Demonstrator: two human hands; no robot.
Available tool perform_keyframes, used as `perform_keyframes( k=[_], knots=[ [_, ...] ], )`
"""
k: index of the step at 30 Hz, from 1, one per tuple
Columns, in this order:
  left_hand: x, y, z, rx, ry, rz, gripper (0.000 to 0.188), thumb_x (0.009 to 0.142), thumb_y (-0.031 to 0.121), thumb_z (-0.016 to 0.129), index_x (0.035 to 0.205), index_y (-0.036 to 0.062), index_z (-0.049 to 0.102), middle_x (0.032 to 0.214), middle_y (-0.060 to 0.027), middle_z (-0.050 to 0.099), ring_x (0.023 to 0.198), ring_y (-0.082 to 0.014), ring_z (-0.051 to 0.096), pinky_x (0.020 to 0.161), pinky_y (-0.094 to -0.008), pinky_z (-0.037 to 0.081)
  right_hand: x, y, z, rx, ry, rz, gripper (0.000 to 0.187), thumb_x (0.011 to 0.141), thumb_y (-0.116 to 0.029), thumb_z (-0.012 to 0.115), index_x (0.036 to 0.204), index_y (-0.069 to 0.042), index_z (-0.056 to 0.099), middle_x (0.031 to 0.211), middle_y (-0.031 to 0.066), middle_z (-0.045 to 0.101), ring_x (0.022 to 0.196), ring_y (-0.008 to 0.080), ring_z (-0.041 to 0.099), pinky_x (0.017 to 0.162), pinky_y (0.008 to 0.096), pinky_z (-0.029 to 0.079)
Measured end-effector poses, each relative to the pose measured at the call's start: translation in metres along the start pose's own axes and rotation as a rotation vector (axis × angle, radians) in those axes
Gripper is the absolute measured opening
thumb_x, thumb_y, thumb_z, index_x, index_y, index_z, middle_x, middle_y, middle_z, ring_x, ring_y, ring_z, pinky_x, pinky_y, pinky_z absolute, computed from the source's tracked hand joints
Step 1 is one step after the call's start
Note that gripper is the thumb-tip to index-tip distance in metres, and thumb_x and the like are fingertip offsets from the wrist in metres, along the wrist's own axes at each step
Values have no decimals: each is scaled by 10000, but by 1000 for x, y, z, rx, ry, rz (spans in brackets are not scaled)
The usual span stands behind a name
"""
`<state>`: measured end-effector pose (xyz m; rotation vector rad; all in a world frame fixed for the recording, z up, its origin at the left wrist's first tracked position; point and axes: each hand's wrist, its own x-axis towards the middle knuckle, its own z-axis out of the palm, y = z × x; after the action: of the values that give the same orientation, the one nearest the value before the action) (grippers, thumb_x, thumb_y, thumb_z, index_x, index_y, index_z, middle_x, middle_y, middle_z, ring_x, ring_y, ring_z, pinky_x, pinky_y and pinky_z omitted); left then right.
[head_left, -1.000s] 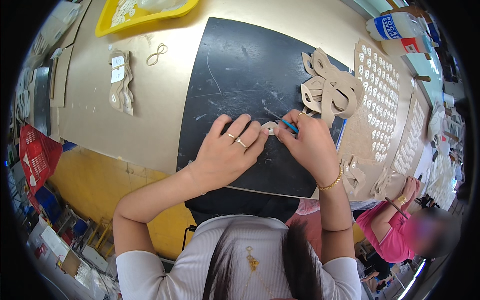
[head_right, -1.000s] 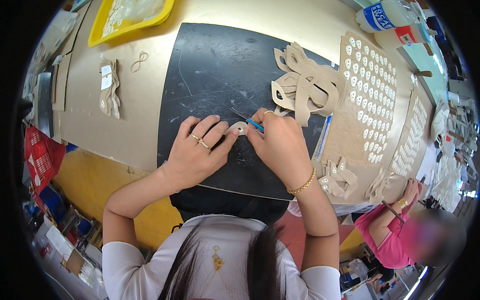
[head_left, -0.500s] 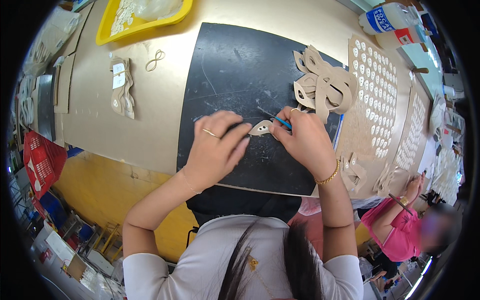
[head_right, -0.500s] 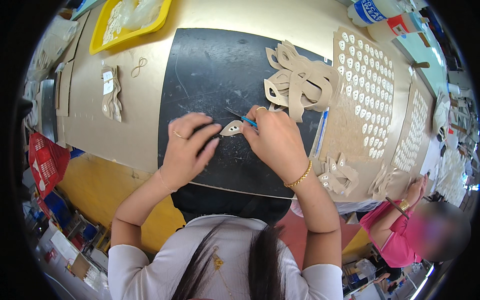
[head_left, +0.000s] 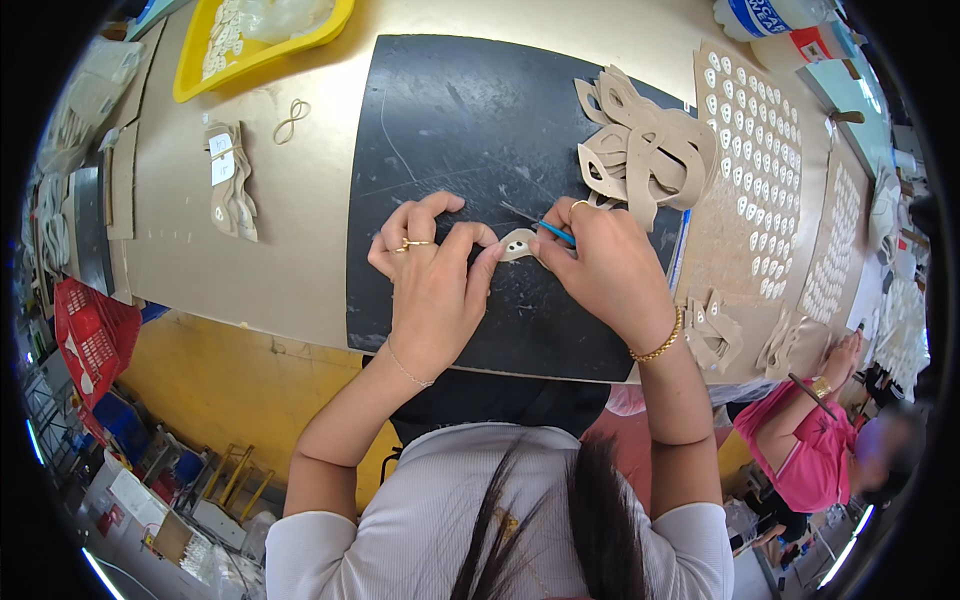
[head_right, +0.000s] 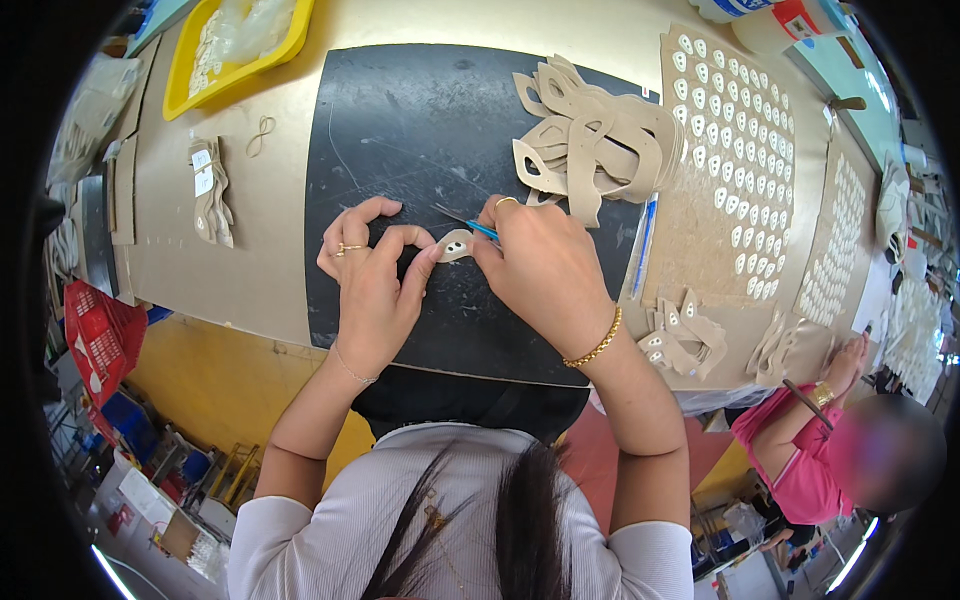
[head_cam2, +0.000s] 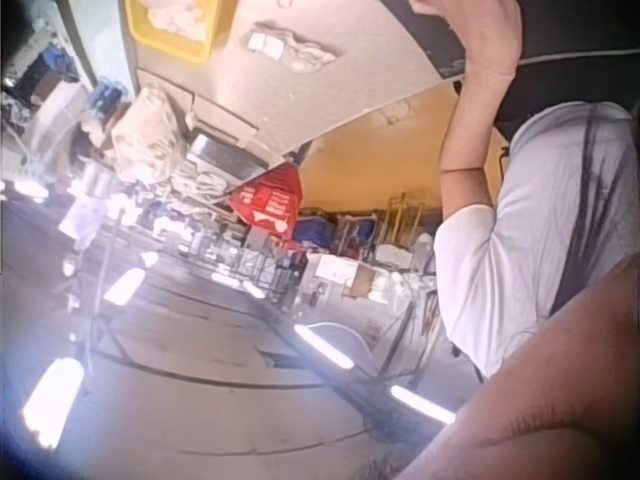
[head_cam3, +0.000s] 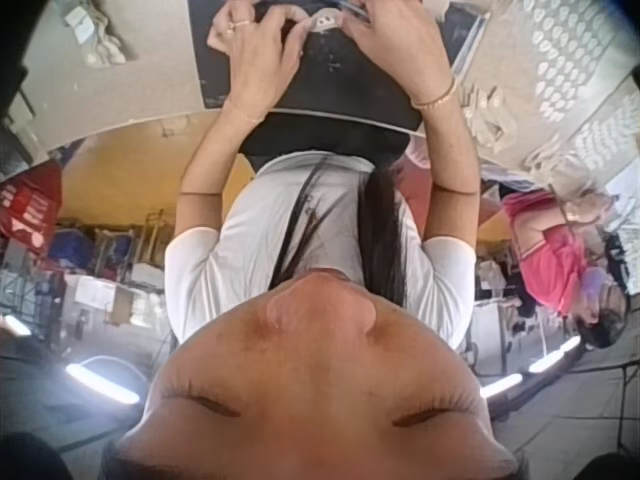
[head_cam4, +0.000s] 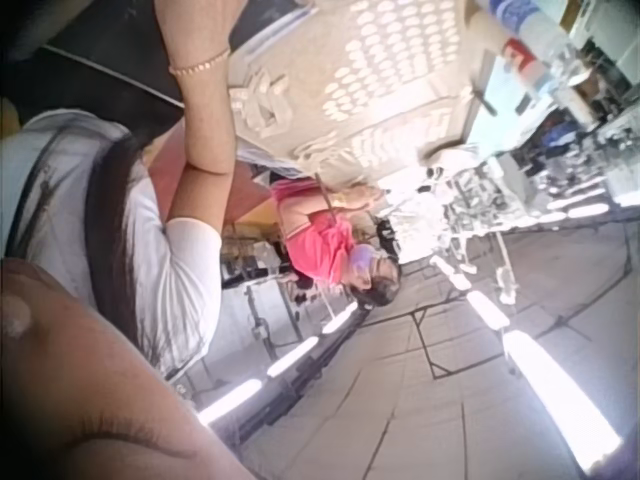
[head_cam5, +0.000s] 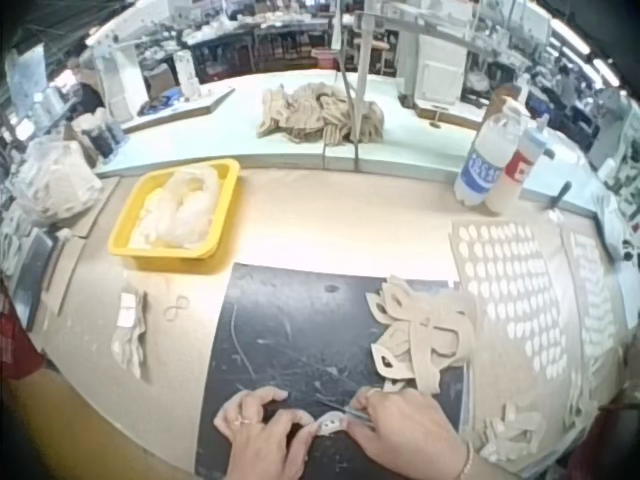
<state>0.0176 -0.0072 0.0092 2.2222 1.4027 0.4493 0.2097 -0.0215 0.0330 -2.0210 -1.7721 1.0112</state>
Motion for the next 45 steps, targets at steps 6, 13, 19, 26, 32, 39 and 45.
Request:
perform_keyframes(
  k=[6,13,19,26,32,39,45],
  knots=[
    [-4,-1,2,-34,19,50,159,878,159,765,1031,152,720,1275,-55,540,1276,-281,430,1054,-461,232,1,0,0,13,1,-25,149,858,-150,738,887,-9,701,695,190,684,689,358,708,653,440,552],
    [-24,-6,5,131,49,235,460,827,135,780,1279,155,690,1312,-29,576,1263,-252,479,979,-446,267,1,2,3,45,31,4,216,862,-200,745,859,8,683,689,192,663,634,352,667,607,408,503],
    [-17,-4,10,201,106,355,415,771,144,767,1181,113,710,1234,-34,597,1197,-238,533,958,-453,342,2,1,2,28,37,-15,186,859,-179,734,863,2,693,684,193,671,646,355,682,622,420,521],
    [-8,-1,7,324,119,499,323,790,163,715,1088,40,701,1145,-89,605,1130,-249,578,927,-462,422,-5,-4,0,37,187,-60,188,844,-192,770,891,-19,711,842,138,671,748,336,684,680,428,537],
    [-11,-3,12,285,171,460,327,780,152,721,1090,46,702,1148,-78,607,1115,-247,590,921,-455,425,-3,-3,5,25,205,-68,246,817,-248,816,897,-33,725,936,87,625,783,299,664,691,396,530],
    [-13,-4,13,269,182,439,347,777,150,724,1112,59,703,1154,-68,606,1145,-241,577,926,-456,418,2,-5,5,10,168,-25,253,794,-265,834,880,-43,751,880,85,632,768,286,668,684,399,531],
    [-14,-6,15,264,173,439,357,775,155,726,1118,60,702,1169,-64,600,1160,-239,568,928,-456,417,3,-3,6,-31,171,-55,236,799,-243,824,882,-37,744,886,89,630,774,296,671,682,400,536]
  ],
)
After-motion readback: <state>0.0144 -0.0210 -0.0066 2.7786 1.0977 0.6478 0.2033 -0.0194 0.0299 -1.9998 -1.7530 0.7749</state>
